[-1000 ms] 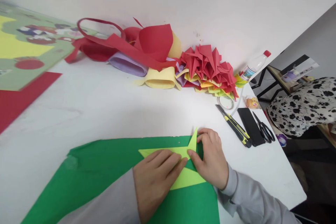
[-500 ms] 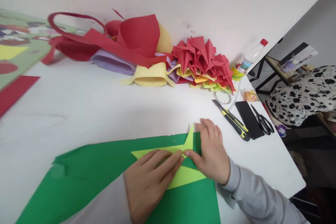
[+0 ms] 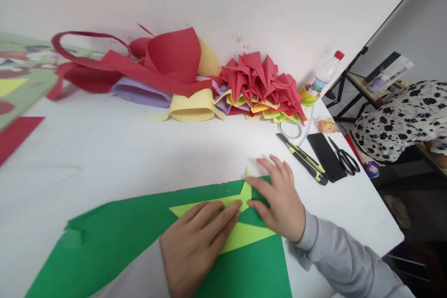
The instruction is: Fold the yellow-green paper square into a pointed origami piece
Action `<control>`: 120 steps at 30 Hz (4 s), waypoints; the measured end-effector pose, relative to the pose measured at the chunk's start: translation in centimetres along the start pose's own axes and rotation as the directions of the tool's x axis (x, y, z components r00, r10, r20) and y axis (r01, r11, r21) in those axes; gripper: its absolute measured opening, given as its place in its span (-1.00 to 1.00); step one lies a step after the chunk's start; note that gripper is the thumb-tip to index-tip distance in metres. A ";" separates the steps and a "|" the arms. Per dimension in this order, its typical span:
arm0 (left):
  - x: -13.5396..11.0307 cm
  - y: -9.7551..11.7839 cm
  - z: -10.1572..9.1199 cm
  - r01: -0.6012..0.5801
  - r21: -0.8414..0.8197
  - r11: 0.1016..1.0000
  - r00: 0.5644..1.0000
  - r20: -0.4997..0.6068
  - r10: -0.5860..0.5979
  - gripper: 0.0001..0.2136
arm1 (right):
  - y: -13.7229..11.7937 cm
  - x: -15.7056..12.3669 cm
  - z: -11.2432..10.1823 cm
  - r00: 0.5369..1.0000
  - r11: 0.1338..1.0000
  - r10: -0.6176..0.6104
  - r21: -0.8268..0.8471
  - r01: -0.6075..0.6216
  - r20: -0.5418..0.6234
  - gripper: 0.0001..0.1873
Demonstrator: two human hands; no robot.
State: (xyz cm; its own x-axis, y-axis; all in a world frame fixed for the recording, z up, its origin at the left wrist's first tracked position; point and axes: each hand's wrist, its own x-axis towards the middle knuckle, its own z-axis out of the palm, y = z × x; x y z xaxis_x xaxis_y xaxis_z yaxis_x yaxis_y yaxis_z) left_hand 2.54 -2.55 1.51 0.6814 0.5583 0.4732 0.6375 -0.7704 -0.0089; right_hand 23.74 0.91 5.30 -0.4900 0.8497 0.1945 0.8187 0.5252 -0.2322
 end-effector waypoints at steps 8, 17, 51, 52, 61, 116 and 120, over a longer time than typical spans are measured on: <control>-0.2 0.1 0.3 0.044 -0.035 0.998 0.999 0.010 -0.043 -0.70 | -2.3 -2.5 1.2 0.982 0.972 -0.173 -0.150 0.183 0.075 -0.44; -0.1 -0.1 0.2 0.037 -0.076 0.996 0.999 -0.004 -0.037 -0.70 | -2.8 -1.5 2.0 0.994 0.982 -0.043 -0.179 0.061 0.103 -0.06; -0.3 -0.1 0.8 0.052 -0.053 0.997 0.996 -0.066 -0.055 -0.66 | 3.0 1.8 1.8 0.842 0.925 0.230 0.379 -0.033 -0.488 -0.61; -0.3 -0.2 0.8 0.056 -0.054 0.997 0.996 -0.068 -0.059 -0.64 | 2.9 1.7 1.8 0.864 0.927 0.186 0.374 0.003 -0.468 -0.61; -0.1 -1.5 0.1 0.161 0.036 0.986 0.987 -0.037 -0.159 -0.59 | 0.4 -0.2 0.6 0.983 0.968 -0.070 0.225 0.108 -0.171 -0.72; 0.6 -1.0 0.9 0.147 -0.002 0.989 0.978 -0.149 -0.146 -0.77 | -0.7 1.0 0.7 0.933 0.929 -0.360 -0.100 0.357 -0.008 -0.76; 0.7 -1.0 0.7 0.164 -0.024 0.986 0.975 -0.148 -0.166 -0.74 | -0.8 1.3 1.0 0.921 0.922 -0.383 -0.088 0.377 -0.065 -0.77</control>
State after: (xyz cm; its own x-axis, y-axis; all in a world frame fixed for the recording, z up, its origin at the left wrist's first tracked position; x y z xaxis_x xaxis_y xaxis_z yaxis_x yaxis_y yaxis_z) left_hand 2.62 -1.17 1.18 0.5055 0.6262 0.5936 0.7315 -0.6759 0.0902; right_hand 22.12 1.64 4.84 -0.7457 0.5785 0.3304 0.5962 0.8008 -0.0566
